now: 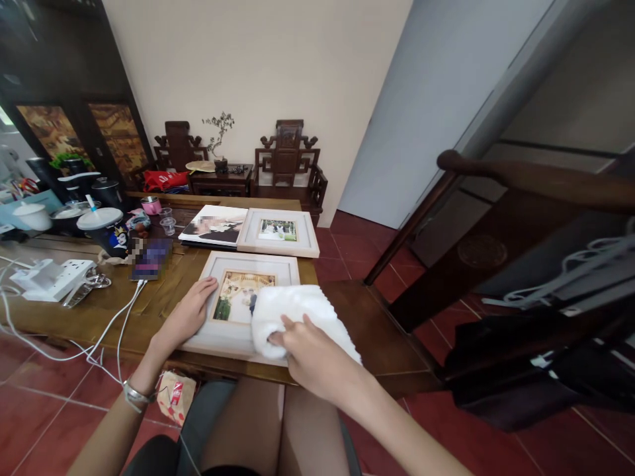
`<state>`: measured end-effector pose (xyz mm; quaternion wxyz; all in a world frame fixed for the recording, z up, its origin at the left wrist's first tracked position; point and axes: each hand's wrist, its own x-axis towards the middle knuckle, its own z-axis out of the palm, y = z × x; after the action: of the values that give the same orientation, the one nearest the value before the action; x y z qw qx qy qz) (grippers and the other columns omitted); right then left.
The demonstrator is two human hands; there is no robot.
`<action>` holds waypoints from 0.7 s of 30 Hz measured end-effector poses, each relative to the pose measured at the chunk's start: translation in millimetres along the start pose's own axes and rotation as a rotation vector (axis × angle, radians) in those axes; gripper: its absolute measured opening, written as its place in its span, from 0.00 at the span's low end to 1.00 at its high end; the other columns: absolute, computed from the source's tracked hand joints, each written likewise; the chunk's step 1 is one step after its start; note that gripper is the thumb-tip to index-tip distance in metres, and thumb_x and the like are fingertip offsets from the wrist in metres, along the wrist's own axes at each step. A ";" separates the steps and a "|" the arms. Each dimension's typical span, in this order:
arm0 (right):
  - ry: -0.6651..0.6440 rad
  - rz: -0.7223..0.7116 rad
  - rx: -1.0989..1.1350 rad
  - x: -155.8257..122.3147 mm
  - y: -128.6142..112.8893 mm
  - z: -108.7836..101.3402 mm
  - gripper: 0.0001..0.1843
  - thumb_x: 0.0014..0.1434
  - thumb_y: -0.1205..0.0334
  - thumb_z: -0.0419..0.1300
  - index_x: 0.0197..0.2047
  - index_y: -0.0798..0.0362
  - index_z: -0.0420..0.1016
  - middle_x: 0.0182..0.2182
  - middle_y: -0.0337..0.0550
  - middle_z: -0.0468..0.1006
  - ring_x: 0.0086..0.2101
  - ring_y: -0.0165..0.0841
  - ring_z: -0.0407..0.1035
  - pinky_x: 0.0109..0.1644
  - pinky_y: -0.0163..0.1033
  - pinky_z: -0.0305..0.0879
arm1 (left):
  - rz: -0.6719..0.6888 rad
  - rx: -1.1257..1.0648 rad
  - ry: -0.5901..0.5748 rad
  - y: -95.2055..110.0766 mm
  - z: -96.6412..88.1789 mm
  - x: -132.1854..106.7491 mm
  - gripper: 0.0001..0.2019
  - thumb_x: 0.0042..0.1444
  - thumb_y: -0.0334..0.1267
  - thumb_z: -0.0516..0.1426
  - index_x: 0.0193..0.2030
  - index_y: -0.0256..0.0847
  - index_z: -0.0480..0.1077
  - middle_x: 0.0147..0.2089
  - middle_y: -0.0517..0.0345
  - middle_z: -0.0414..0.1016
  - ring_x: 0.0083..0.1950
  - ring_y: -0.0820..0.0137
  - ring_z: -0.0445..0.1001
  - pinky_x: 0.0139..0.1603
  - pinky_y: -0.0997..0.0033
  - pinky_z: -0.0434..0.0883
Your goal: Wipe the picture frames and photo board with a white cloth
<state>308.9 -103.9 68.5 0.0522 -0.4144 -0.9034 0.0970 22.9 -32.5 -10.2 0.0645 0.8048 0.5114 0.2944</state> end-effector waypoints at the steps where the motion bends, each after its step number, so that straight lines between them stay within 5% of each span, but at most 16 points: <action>1: -0.002 0.036 -0.019 8.4 4.2 0.3 0.35 0.41 0.84 0.46 0.48 0.55 0.78 0.48 0.57 0.79 0.59 0.46 0.64 0.60 0.55 0.60 | 0.003 0.004 -0.006 -0.1 -0.7 -0.2 0.27 0.53 0.20 0.45 0.60 0.34 0.67 0.63 0.43 0.67 0.69 0.61 0.60 0.70 0.52 0.58; 6: 0.110 0.177 -0.155 71.1 38.4 5.3 0.32 0.48 0.82 0.47 0.56 0.64 0.71 0.61 0.66 0.65 0.64 0.52 0.52 0.63 0.64 0.49 | 0.007 -0.027 -0.012 -0.1 -2.2 -2.4 0.29 0.53 0.19 0.45 0.60 0.37 0.67 0.64 0.44 0.67 0.69 0.60 0.60 0.69 0.50 0.59; 9: 0.132 0.164 -0.204 85.6 45.6 9.7 0.30 0.50 0.81 0.48 0.56 0.65 0.71 0.62 0.67 0.63 0.64 0.53 0.52 0.63 0.65 0.47 | -0.027 -0.043 -0.003 1.2 -1.5 -3.4 0.29 0.53 0.19 0.45 0.61 0.37 0.66 0.64 0.44 0.66 0.69 0.60 0.60 0.69 0.49 0.59; 14: 0.071 0.020 -0.168 41.1 17.1 14.8 0.30 0.46 0.81 0.49 0.52 0.61 0.76 0.60 0.64 0.67 0.63 0.54 0.55 0.63 0.68 0.48 | -0.073 -0.085 0.006 4.2 -1.1 -3.4 0.28 0.54 0.20 0.45 0.61 0.34 0.66 0.66 0.42 0.64 0.70 0.60 0.58 0.70 0.50 0.57; 18: 0.065 -0.133 0.050 -3.8 -14.4 6.6 0.34 0.41 0.82 0.47 0.47 0.51 0.78 0.59 0.52 0.70 0.62 0.45 0.59 0.65 0.61 0.52 | -0.047 -0.101 0.009 3.1 -1.3 -2.9 0.28 0.55 0.21 0.45 0.62 0.35 0.66 0.67 0.43 0.64 0.71 0.61 0.57 0.71 0.49 0.55; 21: 0.044 -0.161 0.176 -5.3 -21.7 3.6 0.35 0.41 0.82 0.46 0.48 0.49 0.77 0.59 0.48 0.71 0.62 0.41 0.59 0.66 0.56 0.53 | -0.019 -0.095 0.012 1.7 -1.6 -2.7 0.28 0.55 0.21 0.45 0.62 0.36 0.66 0.67 0.44 0.63 0.71 0.61 0.56 0.71 0.49 0.55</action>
<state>295.7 -122.3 69.7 0.1157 -0.3365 -0.9204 0.1622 22.7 -35.9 -9.3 0.1023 0.7942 0.5048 0.3223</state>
